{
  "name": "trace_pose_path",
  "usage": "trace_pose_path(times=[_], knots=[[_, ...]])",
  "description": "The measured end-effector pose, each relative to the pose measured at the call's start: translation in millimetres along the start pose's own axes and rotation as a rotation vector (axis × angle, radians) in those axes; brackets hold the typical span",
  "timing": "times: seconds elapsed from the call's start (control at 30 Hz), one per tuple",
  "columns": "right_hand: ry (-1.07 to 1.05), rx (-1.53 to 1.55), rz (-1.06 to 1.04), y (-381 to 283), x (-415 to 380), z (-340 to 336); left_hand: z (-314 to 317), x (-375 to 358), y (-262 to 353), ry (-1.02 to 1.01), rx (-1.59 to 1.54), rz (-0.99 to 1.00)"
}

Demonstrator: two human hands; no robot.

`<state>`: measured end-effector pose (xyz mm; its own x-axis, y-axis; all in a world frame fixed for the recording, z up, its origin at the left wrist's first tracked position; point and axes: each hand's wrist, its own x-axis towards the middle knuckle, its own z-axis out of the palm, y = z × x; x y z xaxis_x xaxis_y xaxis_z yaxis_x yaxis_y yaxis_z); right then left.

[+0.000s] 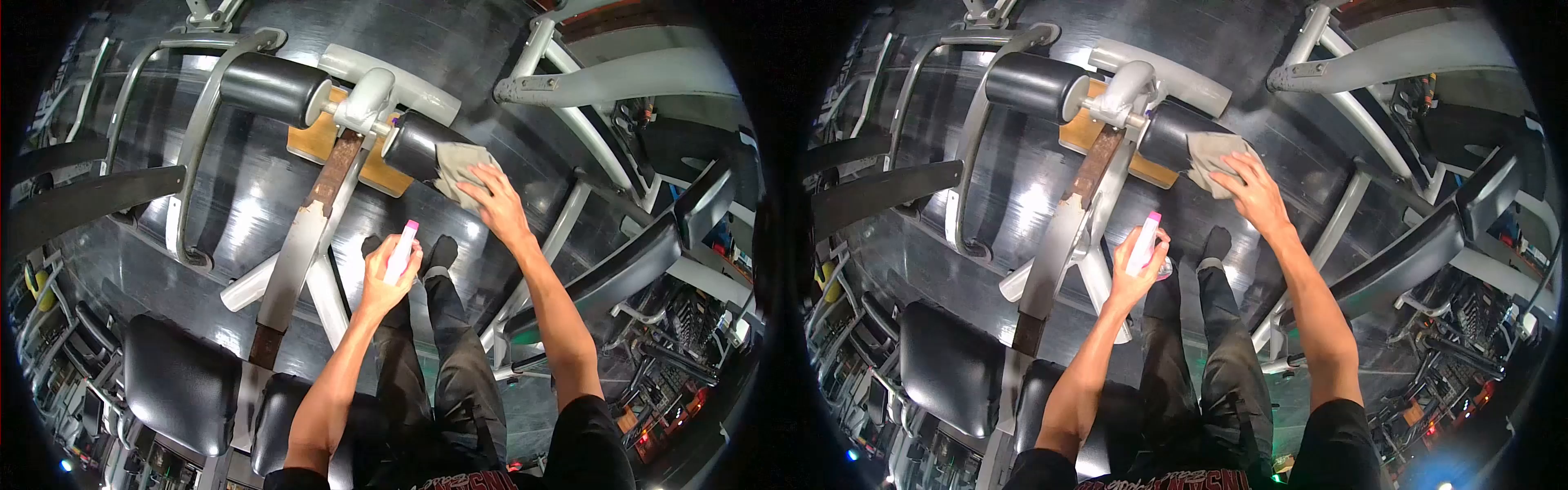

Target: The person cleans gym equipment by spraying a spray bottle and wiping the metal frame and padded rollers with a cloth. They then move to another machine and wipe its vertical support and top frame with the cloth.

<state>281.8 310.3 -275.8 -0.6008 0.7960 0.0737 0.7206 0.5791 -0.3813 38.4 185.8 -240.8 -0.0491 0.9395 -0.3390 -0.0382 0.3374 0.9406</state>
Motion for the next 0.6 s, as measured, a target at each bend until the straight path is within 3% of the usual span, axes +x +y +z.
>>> trace_pose_path(times=[0.2,0.3,0.47,0.6], knots=[[0.019,0.049,0.023,-13.5,27.8,13.3,0.8,-1.4,0.3,-0.004,0.028,0.001],[0.164,0.095,-0.078,-26.3,74.8,40.0,1.1,-0.5,4.1,-0.021,0.073,0.023],[0.158,0.086,0.005,-64.4,142.4,56.8,-0.8,-1.0,0.2,-0.040,0.112,0.005],[0.128,0.078,0.037,-60.2,128.1,51.7,-2.5,1.4,1.2,-0.007,0.065,0.051]])
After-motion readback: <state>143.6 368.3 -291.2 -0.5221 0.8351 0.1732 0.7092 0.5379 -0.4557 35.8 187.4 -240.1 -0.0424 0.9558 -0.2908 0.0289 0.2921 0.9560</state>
